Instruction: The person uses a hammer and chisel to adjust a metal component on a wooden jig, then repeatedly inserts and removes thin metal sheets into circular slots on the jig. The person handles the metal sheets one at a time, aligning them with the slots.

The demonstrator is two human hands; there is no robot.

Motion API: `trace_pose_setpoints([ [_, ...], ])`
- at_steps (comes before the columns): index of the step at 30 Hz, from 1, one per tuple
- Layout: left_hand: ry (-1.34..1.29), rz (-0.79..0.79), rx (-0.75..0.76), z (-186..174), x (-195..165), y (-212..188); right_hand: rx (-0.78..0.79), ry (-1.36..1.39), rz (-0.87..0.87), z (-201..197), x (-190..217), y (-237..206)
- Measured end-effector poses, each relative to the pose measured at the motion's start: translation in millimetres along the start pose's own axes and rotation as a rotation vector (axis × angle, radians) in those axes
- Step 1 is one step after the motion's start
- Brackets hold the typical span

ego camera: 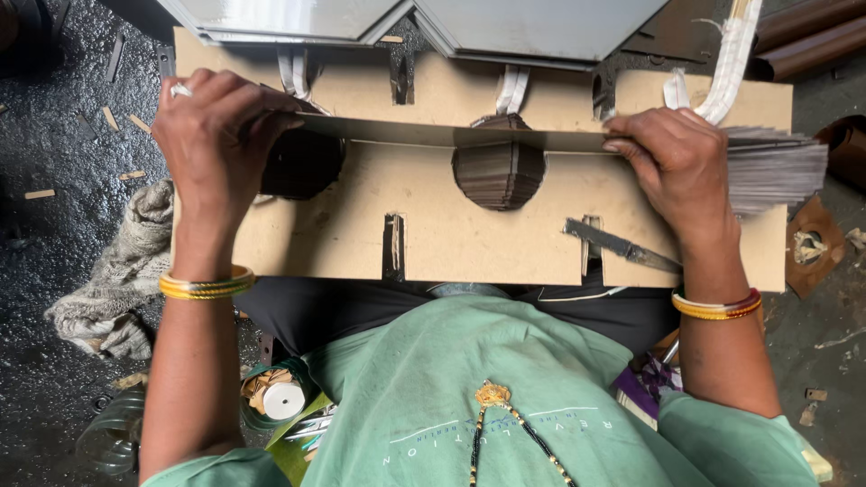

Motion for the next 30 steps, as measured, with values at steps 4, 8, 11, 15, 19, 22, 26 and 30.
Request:
trace_pose_setpoints([
  [4, 0.047, 0.148, 0.035, -19.4, 0.8, 2.2, 0.03, -0.22, -0.048, -17.1, -11.7, -24.7],
  [8, 0.051, 0.22, 0.055, -22.7, 14.6, 2.7, 0.064, -0.263, 0.031, -31.6, -44.2, -67.3],
  [11, -0.063, 0.146, 0.064, -6.8, 25.6, -1.5, -0.016, -0.211, 0.045, -18.6, -65.7, -91.4],
  [15, -0.094, 0.14, 0.02, 5.0, 37.1, -11.6, -0.068, -0.208, 0.011, -5.4, -84.8, -105.7],
  [19, -0.082, 0.157, 0.021, 6.3, 43.4, -13.9, -0.079, -0.198, -0.005, -3.4, -88.7, -108.0],
  [22, -0.074, 0.165, 0.006, 6.9, 43.0, -13.6, -0.068, -0.201, 0.013, -4.4, -86.9, -107.8],
  [26, -0.103, 0.174, 0.017, 7.1, 40.8, -14.2, -0.071, -0.211, 0.01, -4.2, -85.9, -106.0],
  [30, -0.137, 0.135, 0.034, 5.7, 40.1, -14.3, -0.067, -0.211, -0.005, -5.1, -86.0, -105.1],
])
Point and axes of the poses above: each hand's wrist, its own y-axis towards the middle knuckle, its own z-axis out of the palm, x = y × z, the point moved 2 cm from there along y, towards the middle knuckle, and after that the axes turned 7 degrees about -z, right-handed, at the moved point
